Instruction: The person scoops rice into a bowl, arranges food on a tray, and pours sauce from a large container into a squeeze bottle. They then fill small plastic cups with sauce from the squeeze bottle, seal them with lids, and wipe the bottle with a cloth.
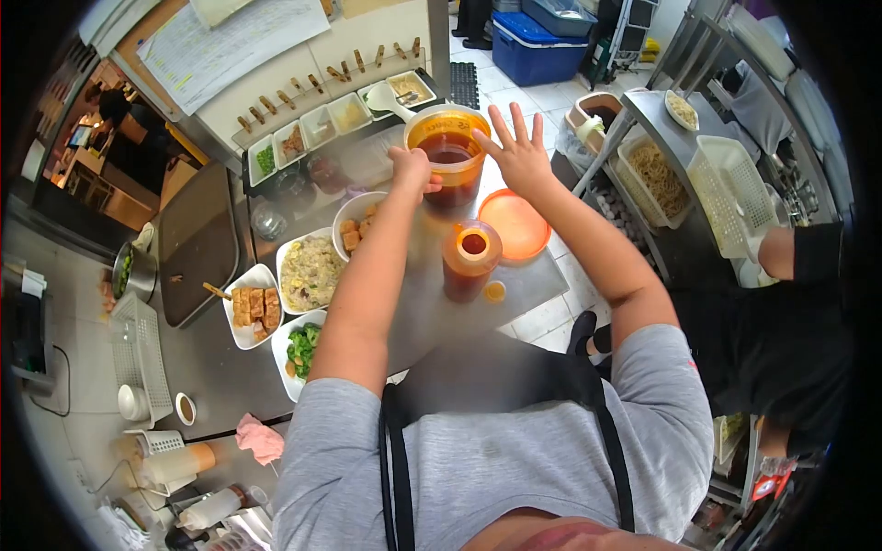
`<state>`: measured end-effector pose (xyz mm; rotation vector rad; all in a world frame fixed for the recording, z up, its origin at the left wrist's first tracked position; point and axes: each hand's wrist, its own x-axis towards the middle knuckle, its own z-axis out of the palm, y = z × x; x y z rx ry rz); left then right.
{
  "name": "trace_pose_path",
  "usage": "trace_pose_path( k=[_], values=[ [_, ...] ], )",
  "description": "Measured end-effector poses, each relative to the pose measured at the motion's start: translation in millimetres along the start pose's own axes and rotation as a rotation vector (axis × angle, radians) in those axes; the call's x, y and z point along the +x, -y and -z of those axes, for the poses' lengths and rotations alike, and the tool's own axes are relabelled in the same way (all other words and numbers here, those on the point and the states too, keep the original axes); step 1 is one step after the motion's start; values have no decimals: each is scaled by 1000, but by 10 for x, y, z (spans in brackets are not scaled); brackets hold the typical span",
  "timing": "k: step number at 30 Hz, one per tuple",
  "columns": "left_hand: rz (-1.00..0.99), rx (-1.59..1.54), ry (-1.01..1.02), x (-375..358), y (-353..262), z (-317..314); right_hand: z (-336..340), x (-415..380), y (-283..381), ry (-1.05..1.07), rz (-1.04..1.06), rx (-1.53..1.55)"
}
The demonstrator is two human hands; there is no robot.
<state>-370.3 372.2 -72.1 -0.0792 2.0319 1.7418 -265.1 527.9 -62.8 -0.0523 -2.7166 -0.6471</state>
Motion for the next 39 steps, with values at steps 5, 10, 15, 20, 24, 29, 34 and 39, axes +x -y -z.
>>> trace_pose_path(
  k=[5, 10, 15, 20, 24, 29, 34, 39],
  values=[
    [-7, 11, -7, 14, 22, -17, 375, -105, -158, 186, 250, -182],
    [-52, 57, 4, -25, 9, 47, 507, -90, -441, 616, 191, 306],
    [-55, 54, 20, -2, 10, 29, 237, 9, -619, 180, -292, 2736],
    [-65, 68, 5, -15, 22, 34, 42, 338, -363, -206, -532, 2800],
    [-61, 72, -7, 19, 41, 25, -264, 807, -155, -524, -387, 2312],
    [-66, 36, -7, 2, 30, 36, -389, 926, -14, -579, 68, 1233],
    [-103, 9, -24, 13, 57, 6, -403, 786, 104, -448, 33, 1068],
    [-87, 29, -26, 26, 65, 16, -736, 675, 93, -399, -147, 1151]
  ],
)
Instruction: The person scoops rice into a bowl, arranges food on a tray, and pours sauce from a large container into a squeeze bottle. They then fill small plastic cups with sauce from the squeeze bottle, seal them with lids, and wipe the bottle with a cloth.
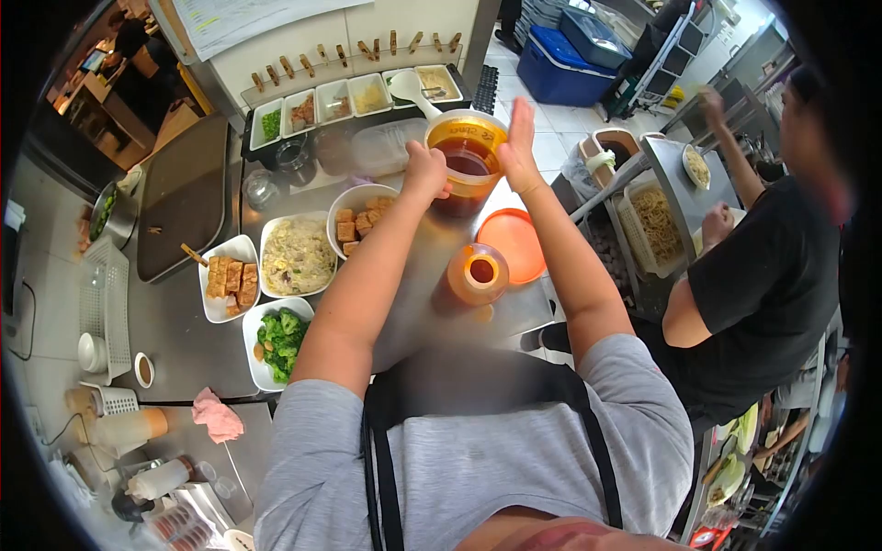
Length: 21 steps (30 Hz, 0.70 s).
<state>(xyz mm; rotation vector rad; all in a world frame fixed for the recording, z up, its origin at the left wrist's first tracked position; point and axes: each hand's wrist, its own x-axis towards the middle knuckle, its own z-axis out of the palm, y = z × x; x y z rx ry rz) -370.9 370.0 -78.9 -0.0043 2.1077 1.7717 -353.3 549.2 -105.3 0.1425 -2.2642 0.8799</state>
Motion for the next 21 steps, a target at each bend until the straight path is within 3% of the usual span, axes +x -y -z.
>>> trace_pose_path(
  k=[1, 3, 5, 8, 11, 14, 17, 18, 21],
  values=[
    [-4, 2, -3, 12, 2, 3, -28, -15, -132, -32, -105, 67],
    [1, 8, 3, 32, -3, 9, 212, -140, 31, -53, -427, 927],
    [4, 15, 6, 21, 22, 16, 459, -202, 215, -1, -627, 1304],
    [-9, 13, 6, 1, 10, 3, 511, -313, 131, 189, -634, 1362],
    [-13, 5, 3, -11, 10, 10, 506, -349, 175, 218, -632, 1166],
    [-16, 14, -2, 17, 19, 12, 408, -292, 205, 206, -428, 929],
    [-17, 20, -14, -2, -2, 9, 278, -73, 92, 227, -146, 394],
    [-18, 21, -16, -6, -1, 10, 204, 24, 143, 191, -283, 39],
    [-18, 27, -25, -12, -14, -2, 169, -26, 165, 176, 32, -276]
  ],
)
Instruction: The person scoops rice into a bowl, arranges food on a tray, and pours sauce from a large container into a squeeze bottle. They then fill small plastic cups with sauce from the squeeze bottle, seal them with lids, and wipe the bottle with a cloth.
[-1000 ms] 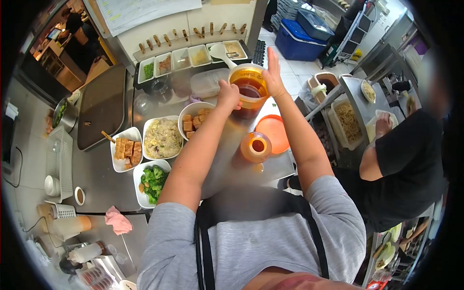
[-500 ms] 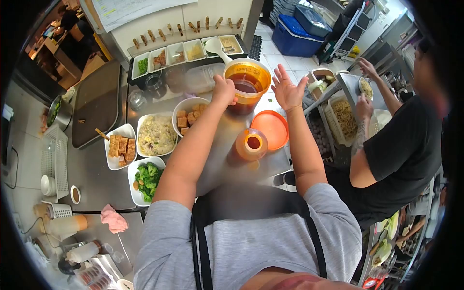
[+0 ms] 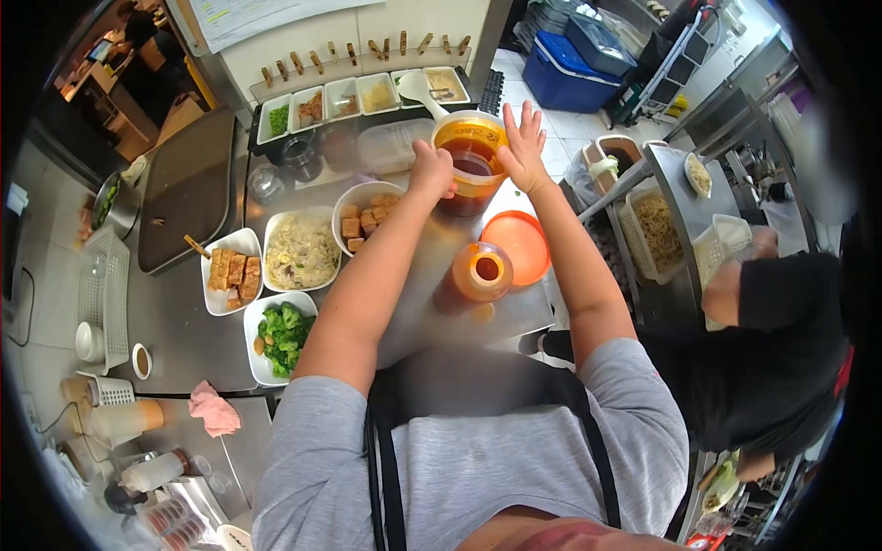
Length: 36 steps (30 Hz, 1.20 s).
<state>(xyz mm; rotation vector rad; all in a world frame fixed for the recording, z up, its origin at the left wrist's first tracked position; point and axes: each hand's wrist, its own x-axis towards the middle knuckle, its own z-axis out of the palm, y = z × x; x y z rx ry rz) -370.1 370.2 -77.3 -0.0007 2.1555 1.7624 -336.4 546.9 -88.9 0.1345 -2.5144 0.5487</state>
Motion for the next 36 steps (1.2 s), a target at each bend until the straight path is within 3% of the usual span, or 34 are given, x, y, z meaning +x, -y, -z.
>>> trace_pose_path(
  k=[4, 16, 19, 22, 25, 28, 29, 33, 36],
  values=[
    [-8, -19, 3, 19, 34, -9, 78, -101, 12, 7, 116, -99],
    [15, -16, 30, 6, -6, 28, 253, -676, -91, 183, 56, -31],
    [30, 3, 36, 42, 8, 41, 374, -909, -242, 382, 38, -166],
    [6, 85, 37, 99, -3, 83, 415, -1164, -509, 289, -235, -141],
    [-29, 160, 61, 157, -21, 158, 333, -1374, -728, 57, -722, 228],
    [-50, 187, 61, 164, -38, 179, 42, -1691, -1121, 314, -847, 67],
    [-37, 176, 62, 156, -39, 175, 116, -1647, -956, 444, -922, 97],
    [9, 90, 116, 115, -27, 211, 98, -1732, -840, 364, -852, 86],
    [9, 23, 82, -43, -33, 293, 240, -1609, -1000, 253, -944, 140]
  ],
)
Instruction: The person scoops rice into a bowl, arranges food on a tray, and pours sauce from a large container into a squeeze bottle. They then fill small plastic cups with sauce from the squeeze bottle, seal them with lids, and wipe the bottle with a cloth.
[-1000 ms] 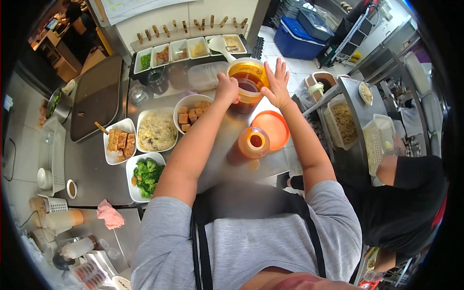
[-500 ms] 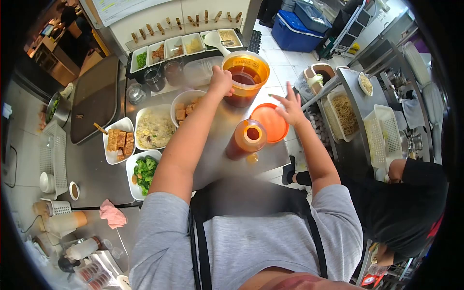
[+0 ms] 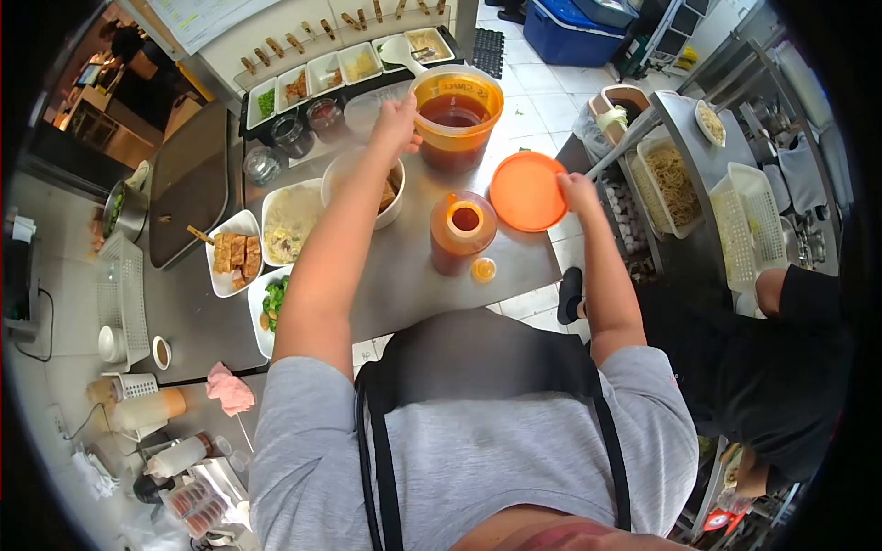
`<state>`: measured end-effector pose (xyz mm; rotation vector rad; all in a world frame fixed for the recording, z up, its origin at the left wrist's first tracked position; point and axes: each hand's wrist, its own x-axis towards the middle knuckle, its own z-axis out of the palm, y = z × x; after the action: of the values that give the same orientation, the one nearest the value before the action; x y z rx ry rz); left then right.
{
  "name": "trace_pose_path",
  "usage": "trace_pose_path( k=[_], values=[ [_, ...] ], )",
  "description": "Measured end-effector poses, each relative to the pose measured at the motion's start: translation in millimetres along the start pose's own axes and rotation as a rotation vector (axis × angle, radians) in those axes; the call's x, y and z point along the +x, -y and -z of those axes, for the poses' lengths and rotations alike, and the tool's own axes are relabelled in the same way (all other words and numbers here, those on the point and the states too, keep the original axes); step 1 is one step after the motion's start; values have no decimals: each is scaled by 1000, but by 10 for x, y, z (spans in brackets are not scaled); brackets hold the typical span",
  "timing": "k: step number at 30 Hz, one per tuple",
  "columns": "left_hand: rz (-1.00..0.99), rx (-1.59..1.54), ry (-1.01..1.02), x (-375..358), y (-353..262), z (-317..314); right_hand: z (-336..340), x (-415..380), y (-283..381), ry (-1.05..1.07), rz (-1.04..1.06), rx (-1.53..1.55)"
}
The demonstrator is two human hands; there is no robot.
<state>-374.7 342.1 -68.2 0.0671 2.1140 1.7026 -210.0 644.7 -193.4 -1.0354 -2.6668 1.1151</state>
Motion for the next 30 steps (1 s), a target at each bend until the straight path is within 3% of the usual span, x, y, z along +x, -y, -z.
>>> trace_pose_path(
  k=[2, 5, 8, 10, 12, 14, 20, 24, 30],
  values=[
    [-62, -33, -47, -111, 43, 110, 254, 66, 100, -86, 28, 371],
    [-203, -238, -118, -528, 5, 254, 645, -76, 665, -336, 237, 394],
    [-305, -409, -117, -872, 189, 268, 613, -168, 1251, -477, 542, 490],
    [-282, -449, -79, -1039, 339, 250, 471, -318, 1644, -455, 645, 341],
    [-281, -438, -75, -1179, 442, 240, 231, -321, 1908, -453, 1057, 196],
    [-298, -373, -106, -1305, 509, 256, 55, -341, 2061, -429, 1254, -122],
    [-463, -379, -255, -1631, 736, 576, -106, -428, 2182, -203, 1322, -298],
    [-583, -359, -483, -2012, 959, 1070, -229, -423, 2114, -204, 1333, -419],
    [-490, -176, -1063, -2527, 1593, 1967, -262, -408, 2133, -152, 1255, -511]
  ],
)
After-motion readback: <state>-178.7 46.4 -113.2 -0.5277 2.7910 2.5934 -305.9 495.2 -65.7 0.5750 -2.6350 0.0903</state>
